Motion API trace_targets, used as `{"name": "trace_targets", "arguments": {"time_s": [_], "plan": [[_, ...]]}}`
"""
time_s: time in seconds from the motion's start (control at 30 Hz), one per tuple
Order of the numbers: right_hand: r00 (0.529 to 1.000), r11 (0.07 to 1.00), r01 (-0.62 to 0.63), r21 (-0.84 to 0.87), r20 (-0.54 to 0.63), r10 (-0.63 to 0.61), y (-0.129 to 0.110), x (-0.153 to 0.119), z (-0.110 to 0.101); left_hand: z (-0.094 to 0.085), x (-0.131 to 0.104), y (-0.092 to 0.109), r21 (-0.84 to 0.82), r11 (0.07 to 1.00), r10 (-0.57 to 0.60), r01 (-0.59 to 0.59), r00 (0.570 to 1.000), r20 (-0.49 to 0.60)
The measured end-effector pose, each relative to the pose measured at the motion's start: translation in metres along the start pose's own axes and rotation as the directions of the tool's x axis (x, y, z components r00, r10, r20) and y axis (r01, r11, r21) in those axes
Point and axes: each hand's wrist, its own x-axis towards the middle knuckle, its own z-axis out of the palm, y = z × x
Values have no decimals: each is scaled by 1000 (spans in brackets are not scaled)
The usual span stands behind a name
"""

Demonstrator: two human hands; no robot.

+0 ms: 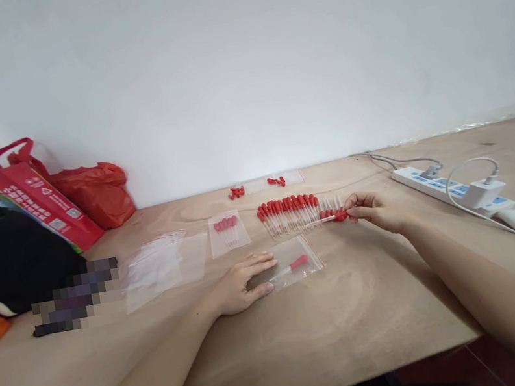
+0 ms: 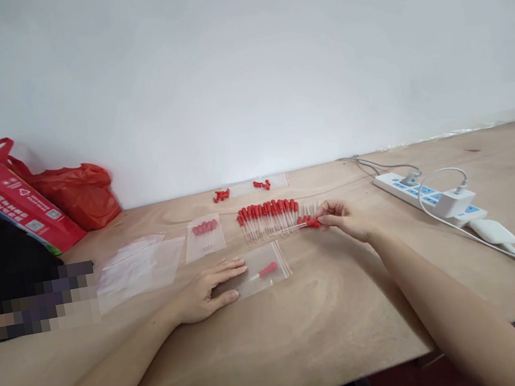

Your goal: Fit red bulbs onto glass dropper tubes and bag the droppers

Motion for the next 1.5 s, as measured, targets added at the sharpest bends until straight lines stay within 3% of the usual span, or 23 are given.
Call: {"name": "trace_targets", "arguments": {"time_s": [0.23,0.43,0.63,0.73,0.83,0.97,1.1,1.23,1.4,1.43,1.5], "plan": [[999,998,-47,-47,5,48,1,1,-4,-1,1,-4,0,1000,3,-3,1000,-16],[999,997,-45,-69,27,47,1,1,5,-1,0,-4,-12,1000,10,-10,1000,-26],[985,1000,-15,5,170,14,3,-2,42,-1,1,-2,-1,1000,2,-2,1000,-25],[973,994,-50,94,230,27,3,-6,66,0,2,-1,14,1000,10,-9,1000,-21],[963,993,-91,79,259,68,3,-10,82,1,3,-1,13,1000,18,-17,1000,-22],[967,993,-117,-15,226,118,2,-10,95,1,4,-2,12,999,36,-35,999,-32],[985,987,-135,-88,93,143,5,-7,104,1,5,-2,13,999,51,-50,998,-34],[995,980,-67,-185,56,79,10,-5,109,0,6,0,5,999,54,-54,998,-40],[965,973,36,-229,260,25,7,-2,102,1,5,0,17,998,57,-56,998,-29],[971,966,32,-257,236,30,6,-1,97,1,5,0,24,998,58,-58,998,-25],[998,930,13,-367,68,12,4,2,83,1,5,0,33,998,62,-61,998,-25]]}}
